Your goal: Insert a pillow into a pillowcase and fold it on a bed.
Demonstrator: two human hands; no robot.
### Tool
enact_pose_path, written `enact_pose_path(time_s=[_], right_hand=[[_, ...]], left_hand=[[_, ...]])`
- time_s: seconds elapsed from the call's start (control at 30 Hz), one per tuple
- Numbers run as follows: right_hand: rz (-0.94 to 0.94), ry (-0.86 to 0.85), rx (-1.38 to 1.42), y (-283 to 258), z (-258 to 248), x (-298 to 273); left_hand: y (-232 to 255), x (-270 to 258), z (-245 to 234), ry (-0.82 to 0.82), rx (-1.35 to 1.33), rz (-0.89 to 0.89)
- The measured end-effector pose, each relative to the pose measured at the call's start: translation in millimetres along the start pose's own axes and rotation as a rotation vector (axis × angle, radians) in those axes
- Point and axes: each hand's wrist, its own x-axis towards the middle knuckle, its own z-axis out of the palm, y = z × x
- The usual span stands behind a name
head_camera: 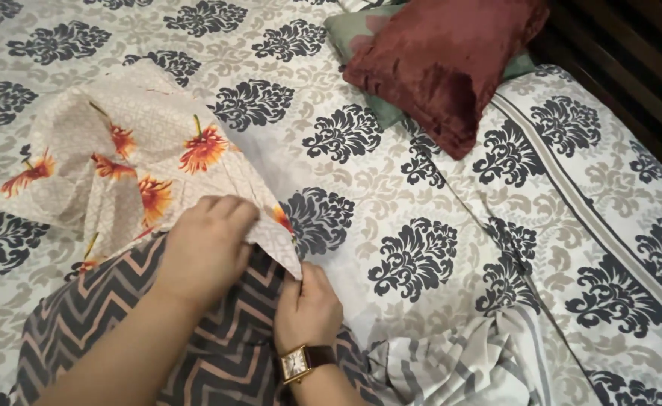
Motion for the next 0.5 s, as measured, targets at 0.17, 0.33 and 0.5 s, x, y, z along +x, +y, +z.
enact_pose_path(time_s=[0.17, 0.33, 0.5], right_hand=[[0.023, -0.021, -0.077, 21.6, 0.0, 1.5], [-0.141, -0.147, -0.288, 52.0, -8.4, 9.4], [-0.254, -0.179, -0.347, 72.9, -8.6, 0.8]], left_hand=[[-6.9, -20.9, 9.6, -0.077, -0.197, -0.158], [-2.2, -50.2, 23.0, -0.131, -0.256, -0.055], [-21.1, -50.2, 14.7, -0.253, -0.053, -0.217]])
